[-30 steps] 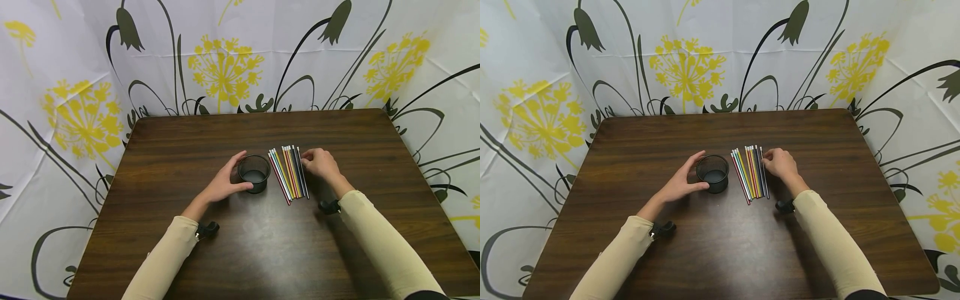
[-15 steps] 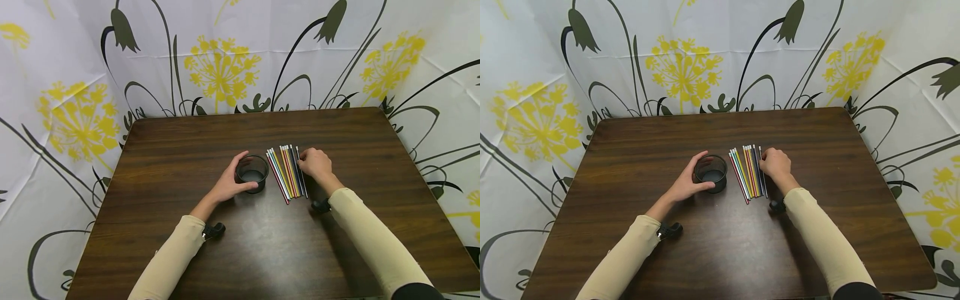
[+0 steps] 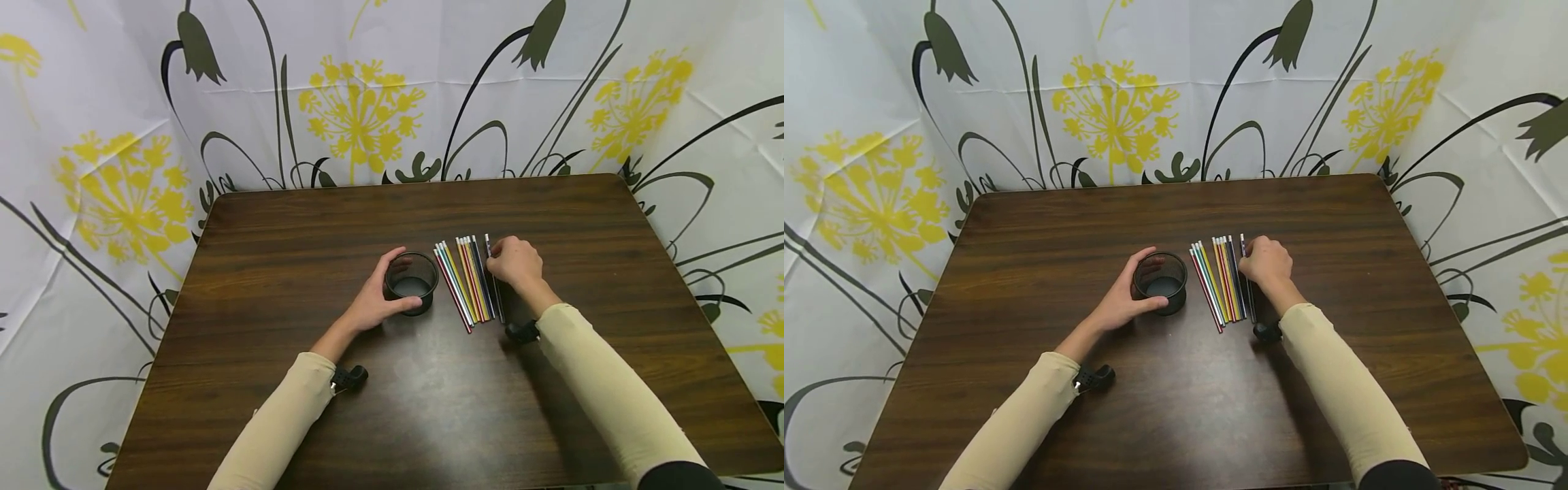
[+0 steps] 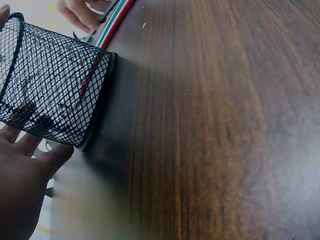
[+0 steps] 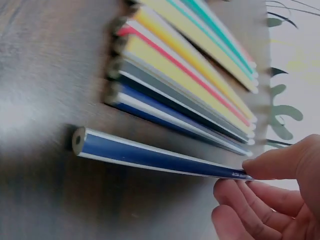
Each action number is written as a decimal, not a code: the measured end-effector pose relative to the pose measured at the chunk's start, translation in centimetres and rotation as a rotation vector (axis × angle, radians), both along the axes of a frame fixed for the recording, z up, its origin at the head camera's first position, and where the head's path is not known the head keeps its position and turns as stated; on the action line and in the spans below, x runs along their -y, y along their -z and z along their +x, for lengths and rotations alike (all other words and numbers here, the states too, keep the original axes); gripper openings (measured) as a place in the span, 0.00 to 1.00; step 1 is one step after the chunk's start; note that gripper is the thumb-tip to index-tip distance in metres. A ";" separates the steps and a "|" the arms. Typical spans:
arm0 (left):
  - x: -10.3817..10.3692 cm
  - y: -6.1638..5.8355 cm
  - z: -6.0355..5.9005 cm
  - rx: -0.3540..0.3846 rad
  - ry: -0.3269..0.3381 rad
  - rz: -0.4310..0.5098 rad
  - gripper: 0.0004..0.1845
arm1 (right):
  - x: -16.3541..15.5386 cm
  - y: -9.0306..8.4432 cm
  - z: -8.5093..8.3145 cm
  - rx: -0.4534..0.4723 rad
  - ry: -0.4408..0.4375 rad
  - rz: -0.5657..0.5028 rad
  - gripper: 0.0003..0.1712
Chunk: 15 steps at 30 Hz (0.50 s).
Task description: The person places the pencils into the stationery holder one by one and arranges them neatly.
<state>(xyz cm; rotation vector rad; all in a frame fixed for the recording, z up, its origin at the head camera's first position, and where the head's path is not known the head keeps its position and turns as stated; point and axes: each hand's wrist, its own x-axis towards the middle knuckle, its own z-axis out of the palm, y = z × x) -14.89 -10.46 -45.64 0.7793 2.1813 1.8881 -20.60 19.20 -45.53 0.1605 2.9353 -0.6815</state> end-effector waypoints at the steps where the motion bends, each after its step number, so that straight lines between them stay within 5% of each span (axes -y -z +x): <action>1: 0.0 0.0 0.0 0.003 0.001 0.000 0.48 | -0.1 -0.4 0.1 -0.012 0.009 -0.014 0.17; 9: -0.1 0.2 -0.1 -0.001 0.009 0.006 0.47 | 0.0 -4.9 0.5 -0.195 0.032 -0.161 0.18; 15: 0.0 0.3 -0.1 -0.004 0.016 0.021 0.47 | 1.6 -8.4 1.1 -0.350 -0.014 -0.397 0.14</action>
